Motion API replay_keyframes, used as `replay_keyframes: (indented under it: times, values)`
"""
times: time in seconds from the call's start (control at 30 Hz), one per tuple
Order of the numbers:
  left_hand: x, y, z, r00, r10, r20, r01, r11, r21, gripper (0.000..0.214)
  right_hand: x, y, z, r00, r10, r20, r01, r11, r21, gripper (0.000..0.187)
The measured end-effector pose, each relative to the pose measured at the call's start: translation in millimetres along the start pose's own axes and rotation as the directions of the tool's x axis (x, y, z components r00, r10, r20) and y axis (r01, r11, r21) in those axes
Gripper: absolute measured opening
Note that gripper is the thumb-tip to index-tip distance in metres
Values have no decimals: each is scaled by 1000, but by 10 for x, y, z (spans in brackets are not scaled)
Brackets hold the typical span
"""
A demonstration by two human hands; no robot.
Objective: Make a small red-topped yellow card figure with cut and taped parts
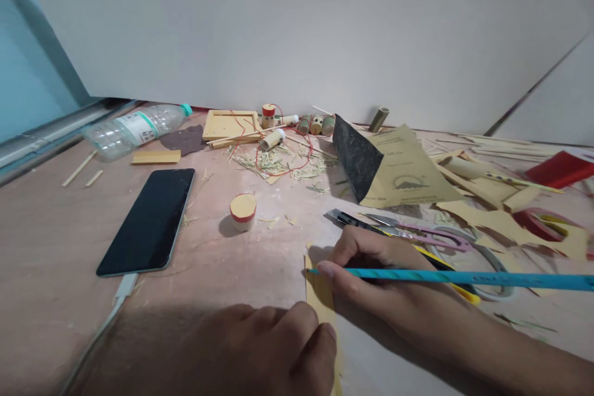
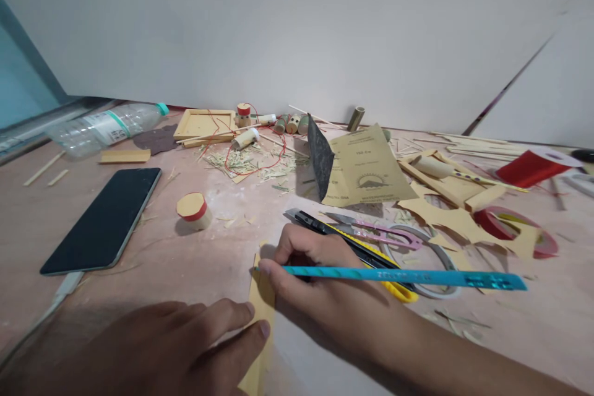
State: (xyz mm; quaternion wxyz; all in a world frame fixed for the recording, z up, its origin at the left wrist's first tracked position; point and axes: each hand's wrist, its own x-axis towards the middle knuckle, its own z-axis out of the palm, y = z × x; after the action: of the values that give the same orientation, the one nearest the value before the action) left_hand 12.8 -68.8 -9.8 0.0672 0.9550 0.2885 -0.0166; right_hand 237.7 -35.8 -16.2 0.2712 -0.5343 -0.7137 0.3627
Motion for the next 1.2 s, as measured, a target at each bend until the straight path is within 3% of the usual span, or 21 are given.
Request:
replay_keyframes:
  times: [0.13,0.27,0.43,0.6,1.0,1.2]
  values:
    - [-20,34,33,994,-51,-97,55,998,36,12,6,-13,-7,1000,-6,9,6,1000,-28,23]
    - [-35,6,17,982,-21,-190,27,999,30,17,10,-18,-2,1000,-11,20,11,999,-37,23]
    - [-30,-55,-39,988,-94,-120,94,996,-10,46,13,-14,-3,999,-26,27,27,999,-29,23]
    - [-49,-68,-24,990,-61,-124,62,998,4,48,8,-14,-8,999,-40,35,40,999,4,26]
    - [-88,-50,54,962,5,-272,20,996,90,42,0,-1,3,998,-23,55,22,999,28,27]
    - [-110,-71,66,974,17,-226,4,996,94,48,-19,5,0,999,-30,42,28,999,26,28]
